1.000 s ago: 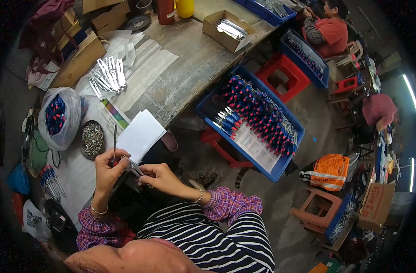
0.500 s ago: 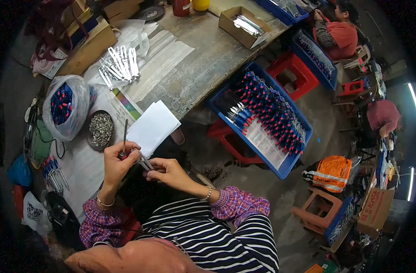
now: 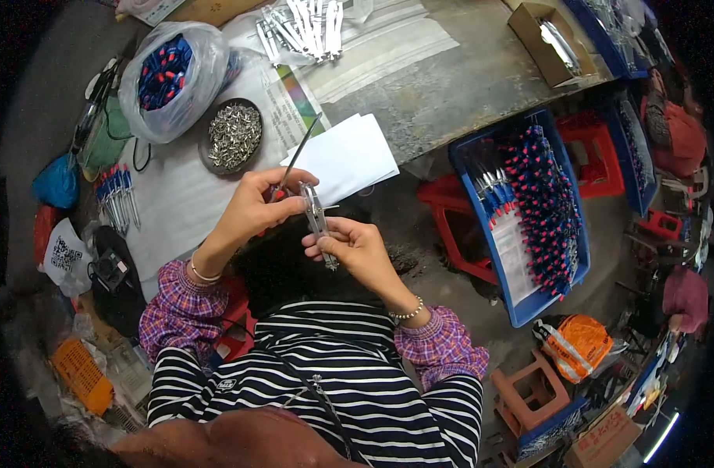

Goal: Assembling small mechanical or electrical parts by hand and using simple tools like scissors.

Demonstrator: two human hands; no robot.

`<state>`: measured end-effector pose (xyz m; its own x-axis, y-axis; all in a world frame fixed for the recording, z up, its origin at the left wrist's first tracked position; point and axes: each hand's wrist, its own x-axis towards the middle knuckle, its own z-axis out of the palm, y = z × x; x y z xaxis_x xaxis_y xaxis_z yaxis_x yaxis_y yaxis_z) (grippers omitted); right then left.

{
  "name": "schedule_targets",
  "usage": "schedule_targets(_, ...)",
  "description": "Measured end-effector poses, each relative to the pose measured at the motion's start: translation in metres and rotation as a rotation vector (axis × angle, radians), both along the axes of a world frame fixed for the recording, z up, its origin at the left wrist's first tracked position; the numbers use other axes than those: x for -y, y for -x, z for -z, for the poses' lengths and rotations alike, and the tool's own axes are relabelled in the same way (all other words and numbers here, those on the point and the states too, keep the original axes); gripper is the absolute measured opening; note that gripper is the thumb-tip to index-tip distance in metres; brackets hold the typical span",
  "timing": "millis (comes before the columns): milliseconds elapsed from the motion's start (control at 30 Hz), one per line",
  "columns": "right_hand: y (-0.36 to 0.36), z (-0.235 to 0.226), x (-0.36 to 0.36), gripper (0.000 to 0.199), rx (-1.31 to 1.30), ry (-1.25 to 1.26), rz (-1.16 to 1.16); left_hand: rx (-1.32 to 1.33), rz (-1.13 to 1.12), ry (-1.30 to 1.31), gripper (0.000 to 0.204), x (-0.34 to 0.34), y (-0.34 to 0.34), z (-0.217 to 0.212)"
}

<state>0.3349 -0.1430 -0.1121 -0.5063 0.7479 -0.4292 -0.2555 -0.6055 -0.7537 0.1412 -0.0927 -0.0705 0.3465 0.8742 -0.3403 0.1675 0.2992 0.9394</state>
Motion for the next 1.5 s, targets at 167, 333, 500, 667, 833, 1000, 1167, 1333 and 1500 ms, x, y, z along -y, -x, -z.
schedule_targets(167, -0.001, 0.005, 0.002, 0.028, -0.02, -0.003, -0.012, -0.034, -0.003, 0.024, 0.025, 0.0, 0.0, -0.001)
schedule_targets(333, 0.0, 0.006, 0.004, 0.028, -0.008, -0.003, -0.02, -0.049, 0.005, 0.004, 0.025, 0.001, 0.001, 0.001)
schedule_targets(500, -0.001, 0.006, 0.004, 0.027, 0.005, -0.007, -0.023, -0.049, 0.015, 0.019, 0.025, 0.0, -0.001, -0.001)
schedule_targets(667, 0.0, 0.003, 0.001, 0.027, -0.035, 0.034, -0.011, -0.041, 0.013, 0.0, 0.027, 0.0, 0.0, 0.001)
schedule_targets(833, -0.001, 0.008, 0.002, 0.027, -0.046, 0.023, -0.016, -0.048, 0.019, 0.037, 0.023, -0.003, -0.002, 0.0)
schedule_targets(1000, 0.001, 0.005, 0.006, 0.027, -0.032, 0.022, -0.018, -0.105, 0.034, 0.0, 0.022, -0.001, 0.0, 0.003)
schedule_targets(1167, 0.003, 0.007, 0.015, 0.029, 0.044, -0.094, -0.025, -0.137, 0.041, -0.217, 0.017, 0.003, -0.002, 0.009)
schedule_targets(1333, 0.003, 0.001, 0.014, 0.042, -0.442, 0.164, -0.158, -0.002, 0.078, -0.049, 0.01, 0.009, 0.007, -0.014)
schedule_targets(1500, 0.003, 0.009, 0.019, 0.038, -0.774, 0.388, -0.189, 0.15, 0.124, -0.055, 0.005, 0.008, 0.005, -0.015)
